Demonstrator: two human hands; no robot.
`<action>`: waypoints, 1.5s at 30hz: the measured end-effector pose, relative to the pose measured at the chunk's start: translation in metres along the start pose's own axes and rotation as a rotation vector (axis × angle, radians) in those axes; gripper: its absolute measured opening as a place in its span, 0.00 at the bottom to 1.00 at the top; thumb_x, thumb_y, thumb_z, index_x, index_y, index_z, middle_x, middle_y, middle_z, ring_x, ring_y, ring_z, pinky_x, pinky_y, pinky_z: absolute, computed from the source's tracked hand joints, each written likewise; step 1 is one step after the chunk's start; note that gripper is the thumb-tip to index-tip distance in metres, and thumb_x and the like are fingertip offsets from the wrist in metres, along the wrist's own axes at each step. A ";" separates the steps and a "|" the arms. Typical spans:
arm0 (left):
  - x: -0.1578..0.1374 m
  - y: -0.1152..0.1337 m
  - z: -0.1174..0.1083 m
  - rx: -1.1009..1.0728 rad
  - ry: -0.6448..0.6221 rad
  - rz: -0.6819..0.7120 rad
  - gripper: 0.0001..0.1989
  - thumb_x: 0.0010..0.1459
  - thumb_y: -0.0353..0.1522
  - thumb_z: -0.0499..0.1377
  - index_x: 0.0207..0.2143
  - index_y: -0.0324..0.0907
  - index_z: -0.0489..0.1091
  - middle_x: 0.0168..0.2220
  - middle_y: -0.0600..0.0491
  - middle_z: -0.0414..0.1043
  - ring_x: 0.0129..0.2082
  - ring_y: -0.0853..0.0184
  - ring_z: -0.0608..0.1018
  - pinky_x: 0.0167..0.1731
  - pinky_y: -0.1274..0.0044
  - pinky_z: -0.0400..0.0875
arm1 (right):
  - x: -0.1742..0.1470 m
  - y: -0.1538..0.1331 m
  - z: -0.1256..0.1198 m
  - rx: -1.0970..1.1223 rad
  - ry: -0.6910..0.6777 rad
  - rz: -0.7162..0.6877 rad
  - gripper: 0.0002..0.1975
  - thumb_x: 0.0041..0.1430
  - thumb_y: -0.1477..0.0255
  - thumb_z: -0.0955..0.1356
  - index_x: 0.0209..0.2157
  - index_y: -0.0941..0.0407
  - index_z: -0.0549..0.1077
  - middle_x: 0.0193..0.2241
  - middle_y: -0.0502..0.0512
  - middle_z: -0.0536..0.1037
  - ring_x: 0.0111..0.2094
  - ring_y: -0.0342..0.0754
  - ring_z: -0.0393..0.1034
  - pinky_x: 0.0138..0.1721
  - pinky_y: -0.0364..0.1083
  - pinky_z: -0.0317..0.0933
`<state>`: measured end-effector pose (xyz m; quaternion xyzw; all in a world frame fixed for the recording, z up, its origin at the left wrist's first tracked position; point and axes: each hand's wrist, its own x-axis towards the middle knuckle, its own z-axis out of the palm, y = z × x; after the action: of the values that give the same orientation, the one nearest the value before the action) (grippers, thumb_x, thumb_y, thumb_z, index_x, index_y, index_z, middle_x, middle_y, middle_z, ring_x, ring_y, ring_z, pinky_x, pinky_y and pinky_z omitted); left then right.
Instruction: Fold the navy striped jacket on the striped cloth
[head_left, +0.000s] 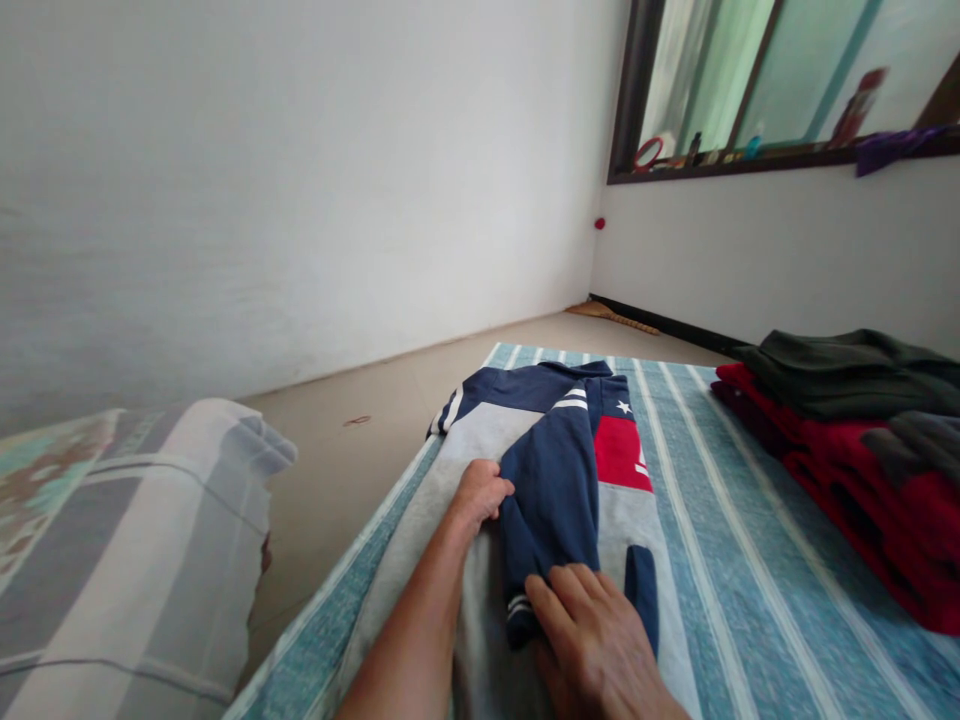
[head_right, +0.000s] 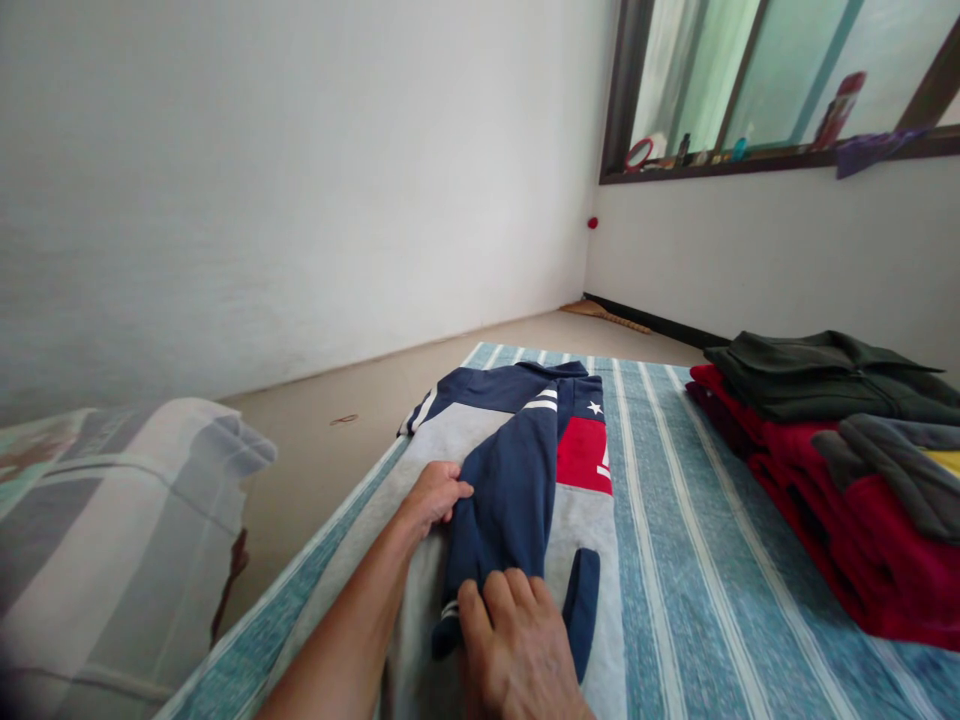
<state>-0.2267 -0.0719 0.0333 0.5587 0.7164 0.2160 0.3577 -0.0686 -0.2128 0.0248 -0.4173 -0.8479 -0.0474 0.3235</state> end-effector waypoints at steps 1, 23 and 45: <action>0.001 0.000 -0.001 0.034 0.003 0.004 0.11 0.50 0.25 0.56 0.18 0.42 0.60 0.09 0.62 0.55 0.11 0.72 0.64 0.13 0.82 0.53 | 0.001 0.000 -0.001 0.008 0.027 -0.010 0.15 0.50 0.76 0.69 0.41 0.53 0.69 0.32 0.51 0.75 0.29 0.48 0.67 0.29 0.47 0.55; -0.022 0.008 0.052 0.653 -0.072 0.563 0.34 0.65 0.50 0.41 0.65 0.40 0.49 0.69 0.44 0.39 0.68 0.56 0.43 0.63 0.57 0.43 | -0.005 0.000 0.030 0.015 -0.067 -0.100 0.30 0.28 0.51 0.79 0.30 0.53 0.70 0.25 0.47 0.72 0.25 0.47 0.65 0.24 0.47 0.49; -0.021 0.026 0.035 0.704 -0.168 0.484 0.35 0.63 0.49 0.43 0.65 0.38 0.50 0.68 0.42 0.40 0.67 0.54 0.46 0.62 0.57 0.45 | 0.019 -0.005 0.001 0.000 -0.562 0.151 0.23 0.49 0.54 0.72 0.38 0.57 0.75 0.35 0.58 0.77 0.38 0.57 0.73 0.36 0.51 0.67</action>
<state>-0.1812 -0.0876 0.0342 0.8141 0.5632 -0.0099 0.1413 -0.0816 -0.2029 0.0363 -0.4761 -0.8708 0.0940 0.0785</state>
